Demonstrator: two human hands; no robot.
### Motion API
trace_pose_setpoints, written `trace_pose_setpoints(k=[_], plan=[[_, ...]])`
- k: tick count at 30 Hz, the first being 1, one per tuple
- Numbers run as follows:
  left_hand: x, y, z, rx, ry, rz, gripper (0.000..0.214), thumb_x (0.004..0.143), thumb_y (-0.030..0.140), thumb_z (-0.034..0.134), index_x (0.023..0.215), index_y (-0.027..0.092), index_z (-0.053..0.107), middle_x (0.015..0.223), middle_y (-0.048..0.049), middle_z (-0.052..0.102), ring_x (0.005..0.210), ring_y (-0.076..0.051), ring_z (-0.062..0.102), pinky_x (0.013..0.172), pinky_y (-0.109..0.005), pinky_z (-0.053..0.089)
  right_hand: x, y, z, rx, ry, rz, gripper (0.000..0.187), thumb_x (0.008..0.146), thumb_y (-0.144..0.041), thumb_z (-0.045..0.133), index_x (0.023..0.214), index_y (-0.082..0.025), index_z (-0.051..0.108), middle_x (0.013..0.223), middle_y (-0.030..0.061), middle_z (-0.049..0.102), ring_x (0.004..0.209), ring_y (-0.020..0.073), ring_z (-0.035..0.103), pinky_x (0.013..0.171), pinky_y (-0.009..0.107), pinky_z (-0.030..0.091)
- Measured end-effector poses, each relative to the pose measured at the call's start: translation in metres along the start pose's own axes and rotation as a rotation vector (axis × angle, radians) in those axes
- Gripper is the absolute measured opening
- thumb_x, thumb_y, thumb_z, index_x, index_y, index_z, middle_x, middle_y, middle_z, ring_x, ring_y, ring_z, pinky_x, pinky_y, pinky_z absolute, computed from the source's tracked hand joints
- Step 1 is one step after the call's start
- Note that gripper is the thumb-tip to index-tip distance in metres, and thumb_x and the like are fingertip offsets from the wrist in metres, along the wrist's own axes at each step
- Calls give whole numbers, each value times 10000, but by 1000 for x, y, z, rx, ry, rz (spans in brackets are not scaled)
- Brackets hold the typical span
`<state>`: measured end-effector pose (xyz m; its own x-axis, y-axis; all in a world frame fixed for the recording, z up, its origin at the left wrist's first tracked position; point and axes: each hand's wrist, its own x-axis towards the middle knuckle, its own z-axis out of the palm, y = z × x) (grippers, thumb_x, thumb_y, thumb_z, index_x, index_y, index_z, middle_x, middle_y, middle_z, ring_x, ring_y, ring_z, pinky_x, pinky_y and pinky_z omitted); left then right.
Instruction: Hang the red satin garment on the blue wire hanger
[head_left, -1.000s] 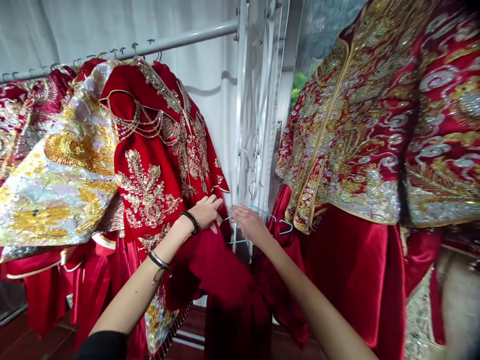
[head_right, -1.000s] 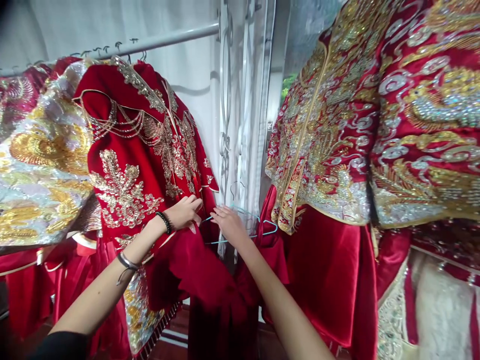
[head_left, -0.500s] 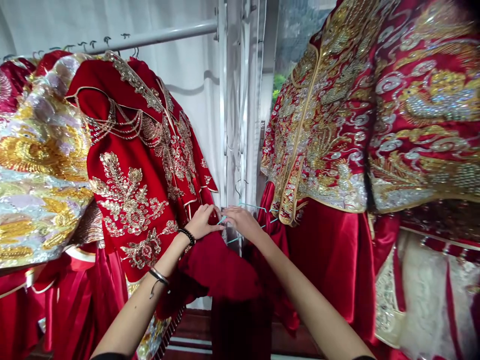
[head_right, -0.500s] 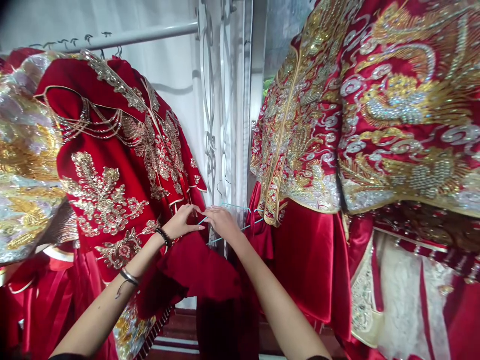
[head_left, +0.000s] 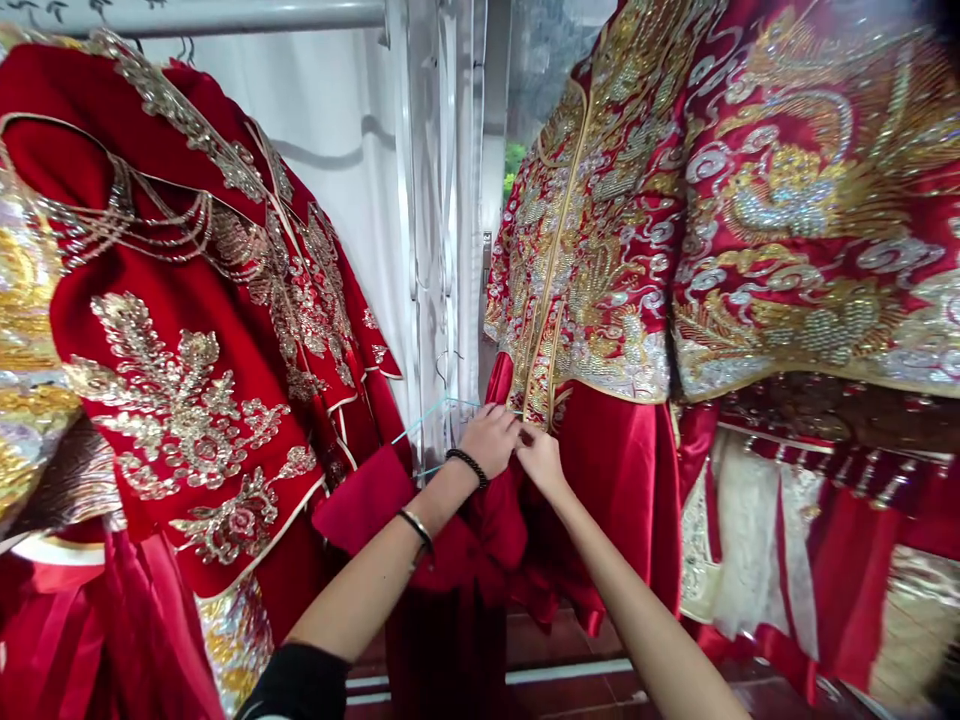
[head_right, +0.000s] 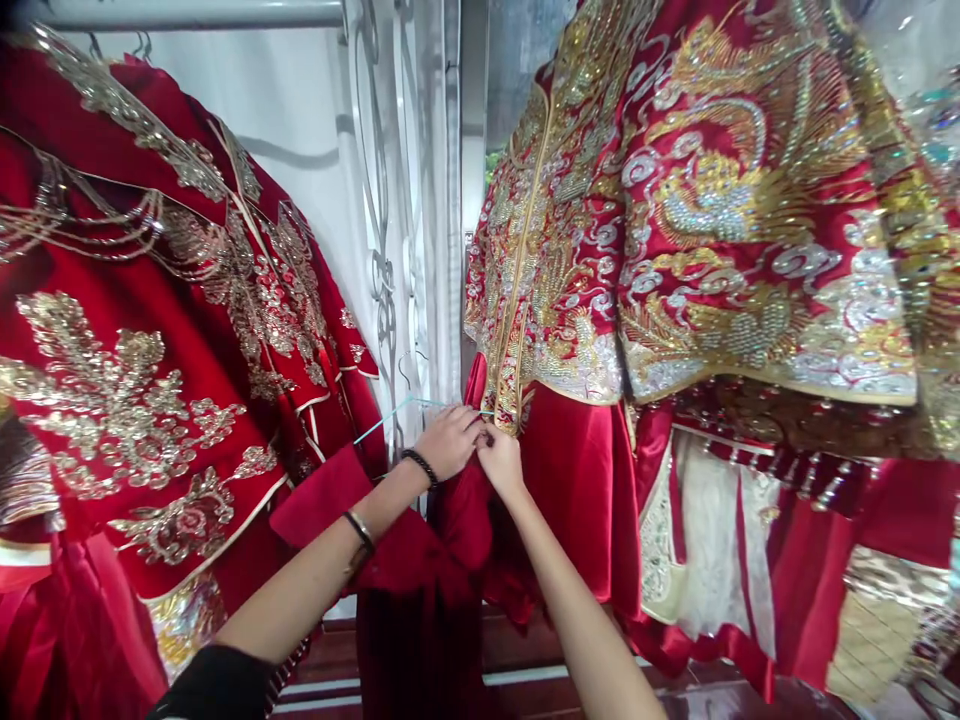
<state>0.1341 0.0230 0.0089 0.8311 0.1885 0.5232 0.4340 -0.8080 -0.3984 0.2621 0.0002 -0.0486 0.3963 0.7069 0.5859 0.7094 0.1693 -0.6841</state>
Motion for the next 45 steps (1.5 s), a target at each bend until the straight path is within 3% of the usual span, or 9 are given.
trace_pose_setpoints(k=[3, 8, 11, 15, 19, 24, 34, 40, 45], plan=[[19, 10, 32, 21, -11, -110, 399, 819, 223, 434, 1184, 71, 488, 1192, -166, 515, 1133, -252, 422, 1003, -427, 249, -7, 21, -15, -52, 4, 119, 204, 709, -192, 449, 808, -225, 624, 751, 13, 684, 681, 171, 632, 663, 288, 487], [22, 7, 56, 25, -2, -192, 350, 842, 270, 430, 1086, 55, 557, 979, -155, 608, 991, -247, 488, 934, -454, 303, -12, 40, -32, -31, -107, 276, 167, 766, -272, 446, 874, -224, 564, 723, 2, 668, 580, 137, 629, 604, 253, 486], [14, 7, 57, 33, 53, -133, 288, 856, 166, 376, 1025, 64, 585, 901, -128, 605, 942, -232, 494, 899, -449, 326, -14, 40, -30, -54, -128, 302, 151, 776, -340, 466, 838, -220, 535, 682, -1, 653, 569, 142, 626, 590, 253, 474], [3, 11, 50, 30, 88, -65, 311, 848, 131, 365, 1079, 61, 561, 871, -104, 597, 923, -227, 493, 904, -441, 325, -19, 32, -21, -283, -179, 315, 287, 726, -395, 552, 927, -210, 464, 769, 47, 657, 751, 218, 636, 638, 296, 445], [-6, 13, 42, 14, 97, -28, 317, 847, 135, 359, 1088, 88, 560, 855, -85, 592, 896, -216, 492, 913, -423, 325, -27, 26, -15, -401, -211, 374, 355, 711, -299, 545, 1004, -188, 380, 855, 100, 646, 822, 261, 622, 638, 306, 415], [-12, 13, 33, -38, 89, -15, 275, 829, 147, 385, 1005, 127, 597, 849, -71, 589, 885, -206, 490, 887, -385, 354, -37, 24, -26, -416, -131, 410, 332, 711, -290, 501, 997, -193, 362, 816, 91, 634, 762, 255, 616, 597, 296, 386], [-17, 23, 27, -145, 147, -21, 280, 792, 158, 417, 1015, 128, 584, 873, -77, 606, 909, -207, 508, 964, -442, 328, -21, -14, -54, -340, 108, 123, 283, 706, -264, 472, 974, -228, 390, 626, -41, 560, 551, 163, 545, 523, 241, 327], [-20, 15, 24, -346, 189, -86, 296, 666, 65, 427, 936, 114, 539, 909, -99, 597, 1000, -199, 503, 990, -388, 362, -8, -54, -42, -249, 74, -31, 295, 712, -285, 444, 1000, -226, 415, 643, -32, 557, 587, 178, 565, 546, 253, 374], [-40, -3, 7, -456, 337, -173, 308, 648, 35, 364, 889, 165, 504, 1035, -97, 561, 1082, -179, 458, 923, -382, 418, -13, -73, -29, -261, -44, -145, 296, 744, -273, 417, 1036, -222, 432, 695, -8, 586, 618, 173, 579, 583, 253, 402]])
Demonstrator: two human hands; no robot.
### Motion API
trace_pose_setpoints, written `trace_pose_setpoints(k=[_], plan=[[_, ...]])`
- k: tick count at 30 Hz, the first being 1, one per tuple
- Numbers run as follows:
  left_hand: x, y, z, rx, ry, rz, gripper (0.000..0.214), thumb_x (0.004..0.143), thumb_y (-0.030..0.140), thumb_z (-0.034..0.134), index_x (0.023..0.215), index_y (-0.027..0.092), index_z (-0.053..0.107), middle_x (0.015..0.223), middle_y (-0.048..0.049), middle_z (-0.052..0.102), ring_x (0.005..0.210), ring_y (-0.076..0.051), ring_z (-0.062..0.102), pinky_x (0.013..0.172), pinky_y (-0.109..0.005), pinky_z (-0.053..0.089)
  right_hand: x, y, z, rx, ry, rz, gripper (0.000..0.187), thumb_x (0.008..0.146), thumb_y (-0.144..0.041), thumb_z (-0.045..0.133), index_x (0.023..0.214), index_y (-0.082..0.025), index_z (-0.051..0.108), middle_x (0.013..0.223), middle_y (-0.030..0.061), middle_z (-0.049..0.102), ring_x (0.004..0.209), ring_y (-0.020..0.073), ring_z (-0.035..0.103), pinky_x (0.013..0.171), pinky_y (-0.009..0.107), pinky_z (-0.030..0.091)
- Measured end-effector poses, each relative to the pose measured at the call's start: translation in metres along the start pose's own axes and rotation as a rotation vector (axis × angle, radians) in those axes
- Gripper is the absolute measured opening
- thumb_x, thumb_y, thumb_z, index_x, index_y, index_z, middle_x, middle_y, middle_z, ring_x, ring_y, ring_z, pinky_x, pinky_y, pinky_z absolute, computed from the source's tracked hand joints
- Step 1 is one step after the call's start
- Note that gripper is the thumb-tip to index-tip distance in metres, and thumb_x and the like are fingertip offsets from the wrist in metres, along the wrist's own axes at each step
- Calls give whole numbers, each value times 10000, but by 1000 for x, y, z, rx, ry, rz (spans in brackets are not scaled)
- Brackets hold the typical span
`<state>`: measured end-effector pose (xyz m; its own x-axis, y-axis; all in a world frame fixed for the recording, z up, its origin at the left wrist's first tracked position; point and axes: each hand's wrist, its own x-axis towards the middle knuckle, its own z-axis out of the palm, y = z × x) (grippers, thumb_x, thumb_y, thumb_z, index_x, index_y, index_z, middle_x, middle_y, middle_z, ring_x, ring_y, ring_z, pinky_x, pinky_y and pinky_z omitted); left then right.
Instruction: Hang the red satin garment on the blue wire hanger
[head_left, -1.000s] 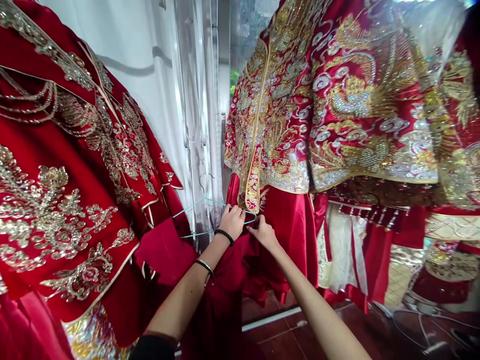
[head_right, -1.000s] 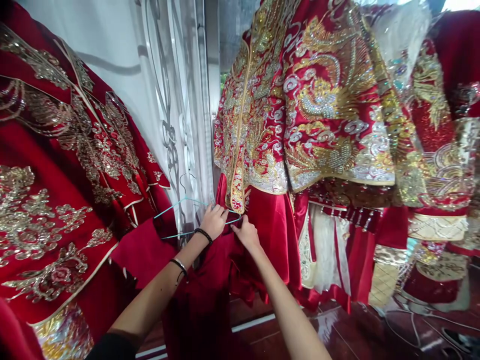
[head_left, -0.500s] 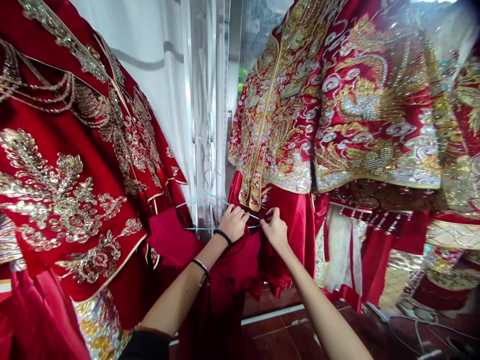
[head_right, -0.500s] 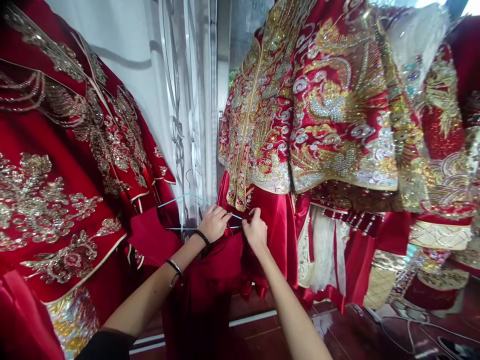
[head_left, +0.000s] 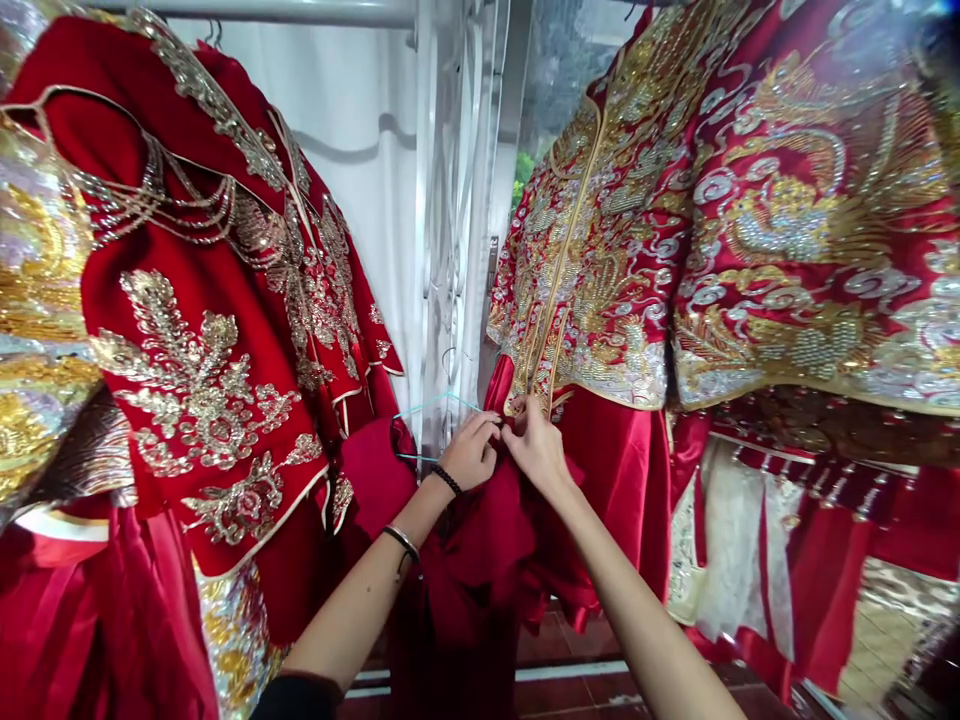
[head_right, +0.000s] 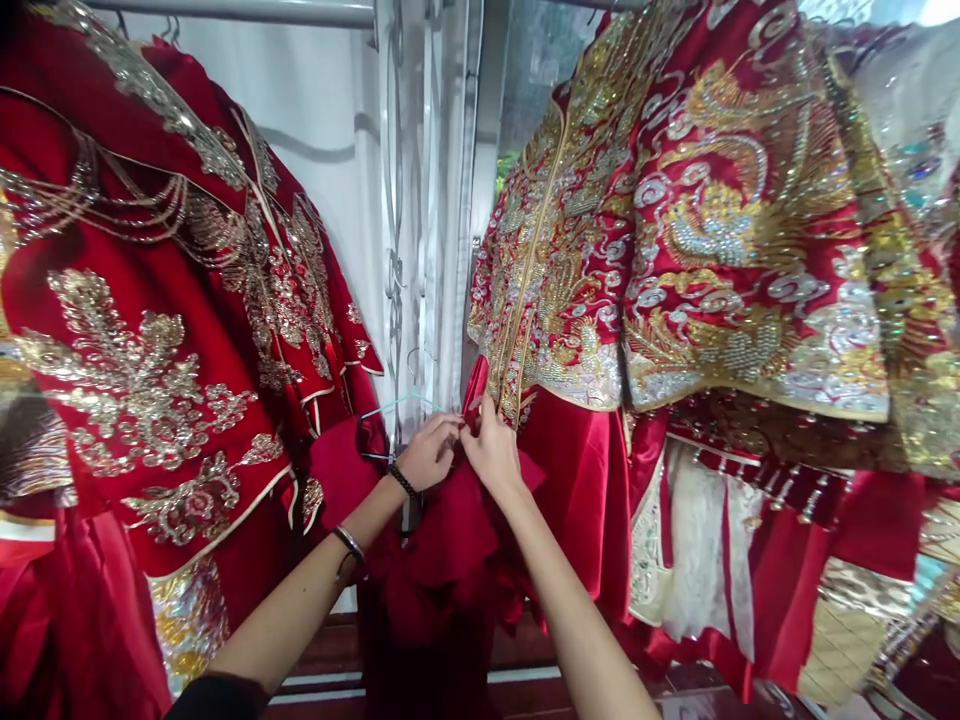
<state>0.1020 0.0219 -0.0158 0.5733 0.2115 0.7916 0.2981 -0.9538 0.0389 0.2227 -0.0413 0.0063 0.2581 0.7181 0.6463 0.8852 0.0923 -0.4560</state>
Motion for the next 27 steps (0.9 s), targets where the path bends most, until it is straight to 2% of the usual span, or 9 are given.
trace_pose_setpoints(k=[2, 4, 8, 10, 12, 14, 18, 21, 27], plan=[[-4, -3, -16, 7, 59, -26, 275, 654, 30, 347, 823, 175, 509, 933, -76, 577, 1001, -169, 490, 882, -367, 433, -4, -2, 0, -50, -93, -78, 267, 771, -279, 408, 1028, -227, 455, 708, 4, 600, 628, 180, 584, 584, 256, 400], [-7, -8, -32, 47, 91, -55, 240, 666, 37, 352, 773, 173, 518, 822, -64, 578, 908, -169, 504, 834, -342, 443, -5, -1, -3, -71, -140, -81, 249, 813, -313, 375, 1029, -237, 474, 698, 9, 612, 632, 187, 592, 593, 263, 404], [-14, -24, -63, 201, 105, -140, 215, 700, 59, 367, 736, 173, 546, 770, -61, 572, 854, -183, 494, 801, -329, 430, 1, 9, -11, -44, -61, 75, 274, 839, -334, 360, 1068, -247, 483, 737, 10, 639, 650, 186, 601, 639, 284, 427], [-20, -37, -76, 277, 119, -223, 217, 716, 69, 377, 765, 167, 564, 802, -64, 577, 877, -187, 491, 816, -327, 421, 6, 15, -10, -38, -12, 61, 280, 826, -343, 404, 1065, -234, 501, 852, 31, 648, 760, 195, 604, 696, 297, 438], [-29, -53, -87, 334, 125, -323, 222, 749, 99, 385, 836, 155, 581, 882, -70, 587, 930, -191, 489, 861, -334, 404, 10, 21, -4, -22, -21, -29, 327, 823, -385, 429, 1089, -214, 510, 994, 62, 628, 906, 207, 581, 786, 314, 432], [-41, -71, -95, 354, 74, -419, 257, 804, 165, 373, 958, 148, 578, 1002, -77, 592, 1009, -196, 483, 923, -351, 371, 11, 26, 8, -9, -103, -106, 388, 836, -419, 413, 1144, -199, 497, 1100, 88, 594, 1009, 212, 546, 866, 331, 405], [-66, -95, -100, 216, -152, -619, 402, 895, 326, 257, 1135, 155, 529, 1144, -64, 585, 1077, -168, 504, 963, -306, 356, 15, 38, 37, -21, -218, -100, 401, 881, -386, 330, 1198, -183, 470, 1167, 104, 567, 1085, 213, 510, 918, 359, 372], [-77, -95, -102, 154, -243, -700, 445, 902, 411, 226, 1172, 204, 514, 1182, -32, 576, 1086, -153, 518, 932, -258, 379, 22, 47, 53, -12, -199, -96, 379, 885, -356, 340, 1175, -159, 482, 1155, 111, 573, 1089, 209, 505, 923, 350, 365], [-71, -70, -104, 402, -291, -830, 421, 860, 529, 295, 1115, 292, 532, 1090, -5, 628, 964, -216, 589, 754, -279, 435, 29, 49, 60, -32, -180, -92, 362, 877, -373, 359, 1124, -148, 501, 1095, 120, 588, 1048, 226, 521, 891, 348, 362]])
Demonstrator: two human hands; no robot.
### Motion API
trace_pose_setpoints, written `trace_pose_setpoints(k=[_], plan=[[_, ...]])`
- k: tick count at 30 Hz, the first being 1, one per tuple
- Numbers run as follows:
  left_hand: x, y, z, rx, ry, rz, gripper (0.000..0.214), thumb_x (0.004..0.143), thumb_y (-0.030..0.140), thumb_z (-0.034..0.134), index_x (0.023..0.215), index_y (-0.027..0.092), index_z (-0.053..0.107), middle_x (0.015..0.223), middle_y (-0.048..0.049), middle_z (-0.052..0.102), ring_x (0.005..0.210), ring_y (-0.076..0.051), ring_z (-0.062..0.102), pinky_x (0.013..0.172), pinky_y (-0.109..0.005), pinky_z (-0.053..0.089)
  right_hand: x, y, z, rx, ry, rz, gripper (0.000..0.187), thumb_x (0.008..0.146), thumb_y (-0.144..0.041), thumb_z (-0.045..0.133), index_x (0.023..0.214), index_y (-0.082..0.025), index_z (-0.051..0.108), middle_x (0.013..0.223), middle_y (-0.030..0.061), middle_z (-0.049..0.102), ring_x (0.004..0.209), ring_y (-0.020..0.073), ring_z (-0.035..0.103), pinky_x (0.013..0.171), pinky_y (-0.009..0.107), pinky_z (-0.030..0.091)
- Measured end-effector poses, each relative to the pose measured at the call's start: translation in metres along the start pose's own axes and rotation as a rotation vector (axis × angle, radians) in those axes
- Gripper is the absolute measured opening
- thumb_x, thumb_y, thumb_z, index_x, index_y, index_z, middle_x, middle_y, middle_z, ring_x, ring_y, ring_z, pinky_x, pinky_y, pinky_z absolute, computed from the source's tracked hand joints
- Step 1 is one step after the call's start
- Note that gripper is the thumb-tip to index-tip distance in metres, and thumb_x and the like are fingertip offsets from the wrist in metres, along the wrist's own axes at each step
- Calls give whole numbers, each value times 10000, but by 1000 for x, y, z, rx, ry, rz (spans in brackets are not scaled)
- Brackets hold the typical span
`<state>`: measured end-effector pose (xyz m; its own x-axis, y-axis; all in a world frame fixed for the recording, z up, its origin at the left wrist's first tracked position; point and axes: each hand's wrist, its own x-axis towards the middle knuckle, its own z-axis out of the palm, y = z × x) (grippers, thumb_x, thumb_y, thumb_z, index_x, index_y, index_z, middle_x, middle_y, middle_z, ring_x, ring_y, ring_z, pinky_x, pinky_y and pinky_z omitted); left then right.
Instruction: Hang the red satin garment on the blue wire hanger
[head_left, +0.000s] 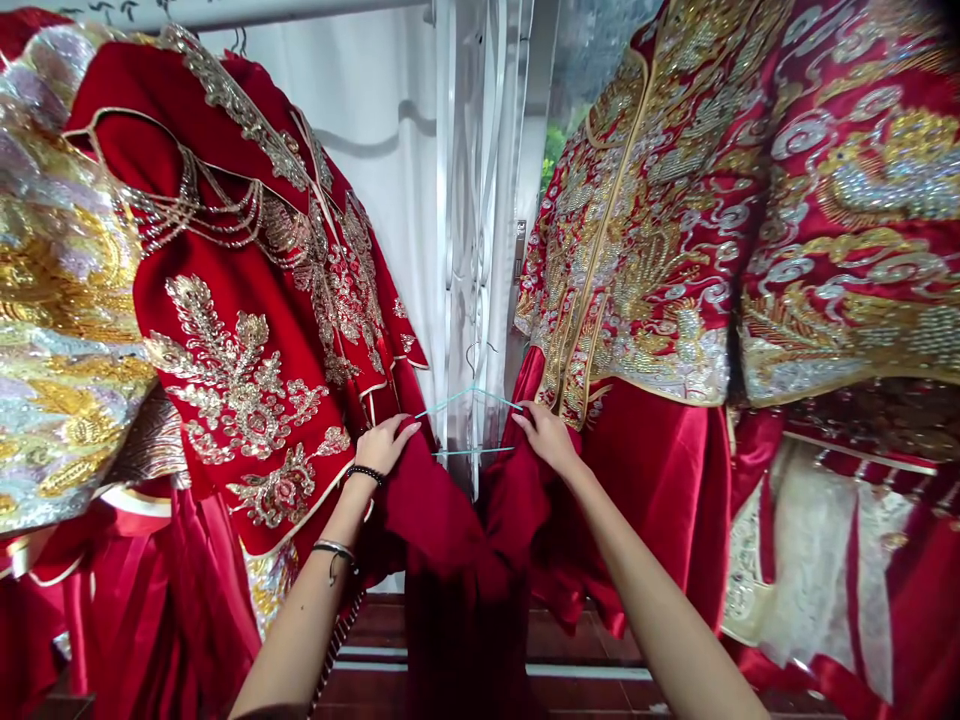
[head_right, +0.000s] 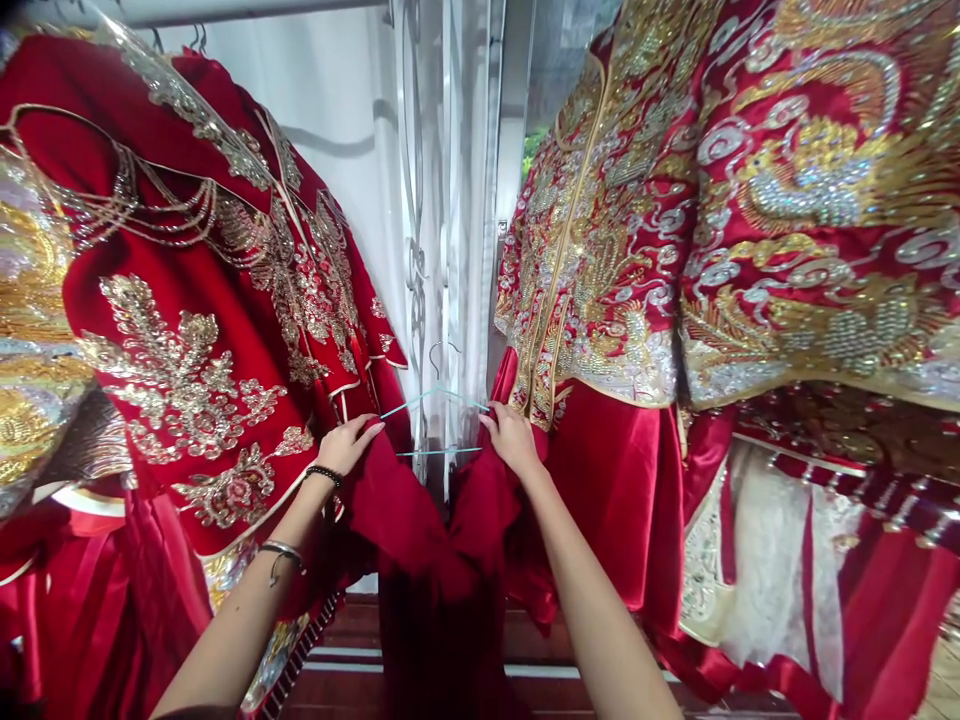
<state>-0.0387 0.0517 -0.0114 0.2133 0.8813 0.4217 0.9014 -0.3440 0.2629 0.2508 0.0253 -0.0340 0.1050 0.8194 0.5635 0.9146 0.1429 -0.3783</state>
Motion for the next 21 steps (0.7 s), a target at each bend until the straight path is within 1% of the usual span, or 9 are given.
trace_pose_setpoints(k=[4, 7, 10, 13, 17, 21], plan=[[-6, 11, 1, 47, 48, -79, 491, 821, 600, 302, 1071, 258, 550, 948, -63, 662, 844, -248, 617, 657, -297, 427, -5, -1, -1, 0, 14, 27, 362, 867, -408, 370, 1110, -172, 497, 1100, 107, 581, 1043, 230, 520, 883, 367, 346], [-11, 15, 3, 83, 82, -139, 509, 800, 628, 308, 1047, 268, 569, 845, -71, 675, 782, -245, 626, 614, -288, 418, -9, 1, -2, 21, 41, 45, 334, 857, -404, 395, 1079, -182, 508, 1108, 93, 585, 1037, 232, 521, 879, 376, 336], [-16, 19, 2, 88, 85, -142, 479, 810, 607, 309, 1087, 309, 562, 863, -54, 681, 792, -236, 626, 611, -278, 409, -14, 0, -5, 39, 56, 50, 291, 862, -370, 383, 1045, -190, 520, 1092, 79, 597, 1017, 226, 528, 877, 373, 320], [-22, 24, -1, 97, 75, -159, 439, 824, 555, 336, 1105, 304, 560, 924, -53, 677, 826, -226, 620, 626, -267, 404, -21, -6, -12, 8, 52, 82, 277, 870, -343, 357, 1026, -191, 528, 1073, 78, 609, 982, 226, 540, 865, 370, 309], [-29, 32, -6, 142, 83, -226, 431, 816, 540, 337, 1041, 267, 584, 862, -64, 682, 798, -236, 622, 614, -271, 397, -31, -19, -24, -76, 37, 125, 297, 881, -348, 322, 1034, -193, 524, 1092, 91, 602, 994, 241, 534, 837, 364, 306], [-37, 37, -13, 183, 86, -241, 404, 814, 520, 332, 965, 244, 586, 822, -70, 679, 767, -249, 622, 600, -279, 391, -39, -29, -36, -114, 19, 134, 315, 891, -359, 309, 1051, -187, 518, 1111, 100, 593, 1007, 236, 531, 818, 349, 309]])
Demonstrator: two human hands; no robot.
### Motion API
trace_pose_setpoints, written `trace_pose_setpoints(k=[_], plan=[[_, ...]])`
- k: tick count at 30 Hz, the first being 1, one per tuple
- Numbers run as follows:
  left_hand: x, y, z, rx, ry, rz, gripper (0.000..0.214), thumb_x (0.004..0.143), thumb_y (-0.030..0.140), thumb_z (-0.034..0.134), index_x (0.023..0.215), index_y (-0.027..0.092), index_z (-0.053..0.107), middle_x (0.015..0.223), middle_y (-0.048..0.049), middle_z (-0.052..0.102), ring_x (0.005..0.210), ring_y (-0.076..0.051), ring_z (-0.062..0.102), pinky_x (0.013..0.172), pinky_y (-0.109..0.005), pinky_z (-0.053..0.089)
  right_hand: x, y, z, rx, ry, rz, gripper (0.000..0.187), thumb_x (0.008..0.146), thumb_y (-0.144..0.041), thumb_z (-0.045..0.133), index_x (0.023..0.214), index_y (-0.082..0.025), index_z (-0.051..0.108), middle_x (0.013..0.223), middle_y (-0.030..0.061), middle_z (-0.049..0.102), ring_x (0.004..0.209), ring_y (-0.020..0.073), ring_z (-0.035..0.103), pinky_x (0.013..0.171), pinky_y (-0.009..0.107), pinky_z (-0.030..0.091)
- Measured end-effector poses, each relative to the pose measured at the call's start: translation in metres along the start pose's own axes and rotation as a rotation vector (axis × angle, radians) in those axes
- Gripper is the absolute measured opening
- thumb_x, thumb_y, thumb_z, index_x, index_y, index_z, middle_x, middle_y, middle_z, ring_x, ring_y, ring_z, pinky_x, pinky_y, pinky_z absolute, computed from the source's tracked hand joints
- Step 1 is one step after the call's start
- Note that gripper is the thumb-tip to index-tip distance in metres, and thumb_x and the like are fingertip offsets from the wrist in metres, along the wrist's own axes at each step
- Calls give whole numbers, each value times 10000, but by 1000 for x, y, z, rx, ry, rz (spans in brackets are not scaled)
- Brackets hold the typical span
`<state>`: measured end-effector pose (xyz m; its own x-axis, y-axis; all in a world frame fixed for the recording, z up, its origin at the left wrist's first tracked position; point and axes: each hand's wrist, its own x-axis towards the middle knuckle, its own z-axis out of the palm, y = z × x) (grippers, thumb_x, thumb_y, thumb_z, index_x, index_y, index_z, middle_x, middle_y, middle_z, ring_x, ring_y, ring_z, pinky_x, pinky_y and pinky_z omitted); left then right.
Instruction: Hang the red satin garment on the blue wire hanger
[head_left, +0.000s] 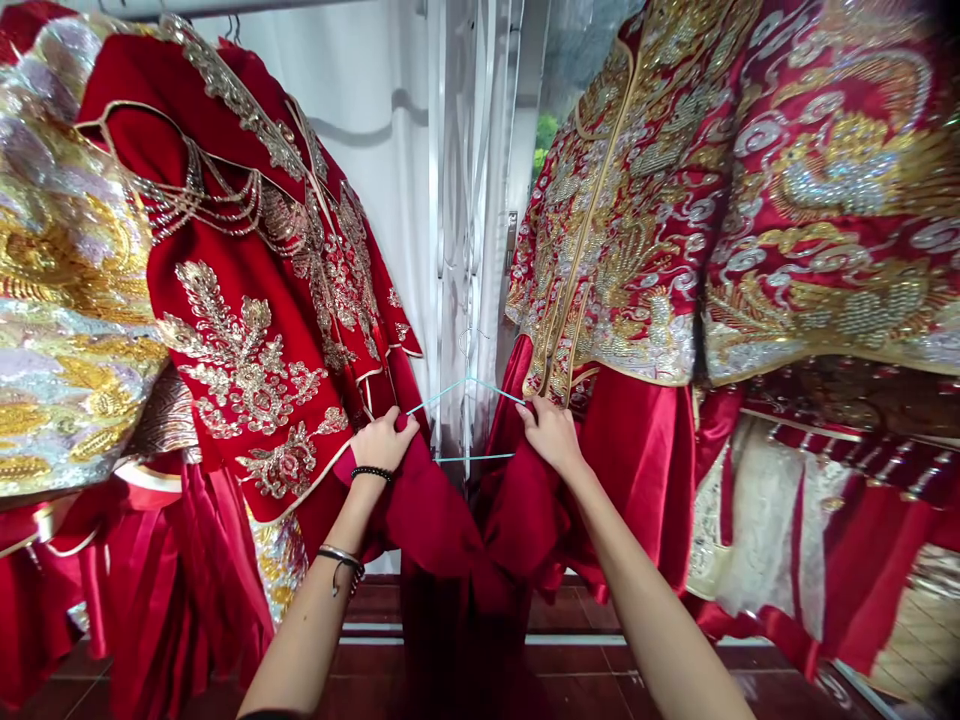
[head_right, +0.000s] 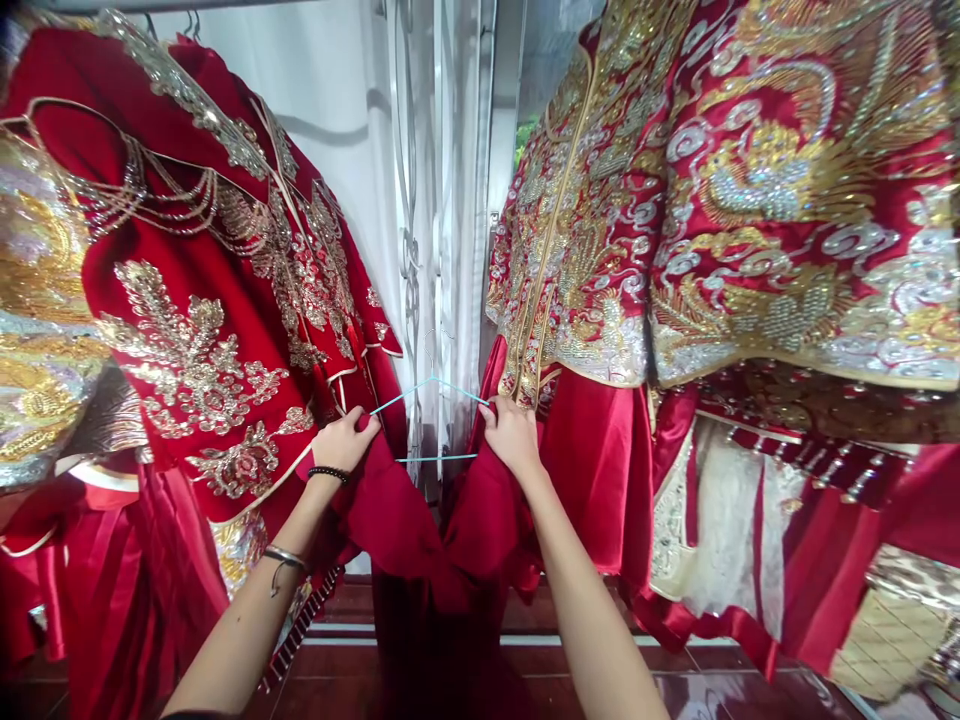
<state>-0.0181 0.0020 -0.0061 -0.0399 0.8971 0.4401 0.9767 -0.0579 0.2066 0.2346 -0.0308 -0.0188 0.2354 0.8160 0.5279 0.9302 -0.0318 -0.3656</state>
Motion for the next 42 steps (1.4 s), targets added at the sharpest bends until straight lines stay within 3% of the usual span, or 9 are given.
trace_pose_setpoints(k=[10, 42], plan=[[-9, -4, -5, -4, 97, 43, 370, 844, 496, 308, 893, 229, 559, 796, -44, 671, 738, -212, 618, 634, -272, 375, -10, -13, -14, -83, -13, 16, 328, 906, -342, 250, 1032, -190, 511, 1046, 107, 602, 961, 234, 544, 790, 357, 322], [-26, -6, -29, -49, 108, 86, 348, 846, 459, 302, 852, 218, 553, 796, -49, 666, 767, -223, 621, 685, -302, 390, -26, -26, -36, -141, -28, 9, 357, 914, -335, 205, 1061, -179, 490, 1066, 106, 580, 1009, 219, 520, 864, 386, 318]])
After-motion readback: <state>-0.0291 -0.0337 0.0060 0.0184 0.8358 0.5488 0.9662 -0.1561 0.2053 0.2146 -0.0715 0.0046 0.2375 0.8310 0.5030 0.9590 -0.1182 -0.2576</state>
